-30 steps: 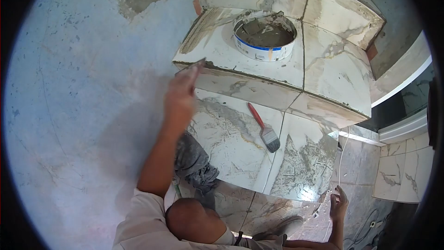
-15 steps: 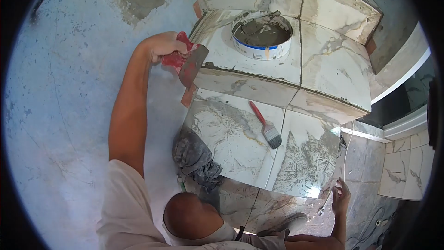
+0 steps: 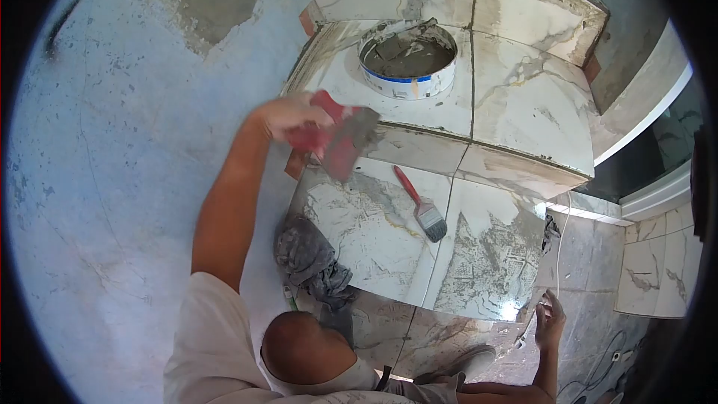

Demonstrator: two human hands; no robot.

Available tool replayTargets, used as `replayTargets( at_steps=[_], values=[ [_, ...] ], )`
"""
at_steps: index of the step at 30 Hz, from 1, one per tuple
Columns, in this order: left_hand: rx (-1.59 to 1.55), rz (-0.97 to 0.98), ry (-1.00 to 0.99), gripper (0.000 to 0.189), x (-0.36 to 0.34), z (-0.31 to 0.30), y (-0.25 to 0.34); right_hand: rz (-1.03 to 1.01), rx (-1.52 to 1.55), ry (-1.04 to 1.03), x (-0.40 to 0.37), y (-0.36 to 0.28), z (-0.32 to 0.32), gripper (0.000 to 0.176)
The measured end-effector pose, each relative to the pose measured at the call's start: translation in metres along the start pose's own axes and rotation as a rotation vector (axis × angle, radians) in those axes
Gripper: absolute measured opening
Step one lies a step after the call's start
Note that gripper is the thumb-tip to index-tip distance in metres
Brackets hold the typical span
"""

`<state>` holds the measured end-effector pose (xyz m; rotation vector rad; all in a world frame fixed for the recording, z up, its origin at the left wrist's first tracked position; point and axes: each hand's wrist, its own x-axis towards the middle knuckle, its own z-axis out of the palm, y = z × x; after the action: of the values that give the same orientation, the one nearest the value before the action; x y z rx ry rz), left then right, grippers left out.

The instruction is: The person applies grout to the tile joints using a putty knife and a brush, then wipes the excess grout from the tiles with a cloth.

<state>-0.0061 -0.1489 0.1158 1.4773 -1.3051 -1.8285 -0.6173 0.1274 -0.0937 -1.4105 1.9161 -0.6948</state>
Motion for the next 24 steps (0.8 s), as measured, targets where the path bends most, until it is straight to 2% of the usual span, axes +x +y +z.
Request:
replayTargets(
  at_steps=[2, 4, 5, 7, 8, 10, 11, 13, 14, 16, 19, 24],
  values=[
    [-0.009, 0.012, -0.075, 0.043, -0.004, 0.017, -0.027, -0.013, 0.006, 0.010, 0.000, -0.006, -0.001, 0.050],
    [-0.284, 0.228, 0.005, 0.043, -0.014, 0.036, -0.062, 0.002, 0.015, 0.017, -0.002, -0.006, -0.002, 0.050],
    [-0.282, 0.229, 0.000, 0.043, -0.019, 0.042, -0.078, 0.014, 0.021, 0.017, -0.002, -0.006, -0.002, 0.049],
    [-0.493, 0.395, 0.168, 0.041, -0.032, 0.049, -0.108, 0.021, 0.017, 0.019, -0.004, -0.004, -0.003, 0.049],
    [-0.498, 0.396, 0.169, 0.041, -0.035, 0.049, -0.124, 0.026, 0.012, 0.016, -0.005, -0.003, -0.003, 0.049],
    [-0.348, 0.575, 0.442, 0.034, -0.039, 0.045, -0.157, 0.009, 0.014, 0.014, -0.005, 0.000, -0.003, 0.049],
    [-0.355, 0.576, 0.448, 0.034, -0.035, 0.047, -0.170, -0.005, 0.023, 0.017, -0.005, 0.001, -0.002, 0.049],
    [0.102, 0.777, 0.867, 0.041, -0.025, 0.057, -0.192, -0.057, -0.017, 0.013, -0.003, 0.005, 0.000, 0.049],
    [0.095, 0.775, 0.878, 0.041, -0.024, 0.062, -0.187, -0.108, -0.048, 0.016, -0.001, 0.004, 0.001, 0.048],
    [1.148, 1.038, 1.107, 0.051, -0.019, 0.063, -0.171, -0.106, -0.059, 0.000, -0.001, -0.002, 0.000, 0.048],
    [1.317, 1.054, 1.176, 0.059, 0.007, 0.050, -0.182, -0.063, -0.079, -0.007, -0.003, -0.014, 0.001, 0.049],
    [1.443, 1.057, 1.319, 0.059, 0.040, 0.028, -0.191, -0.041, -0.088, 0.015, -0.008, 0.000, 0.000, 0.050]
  ],
)
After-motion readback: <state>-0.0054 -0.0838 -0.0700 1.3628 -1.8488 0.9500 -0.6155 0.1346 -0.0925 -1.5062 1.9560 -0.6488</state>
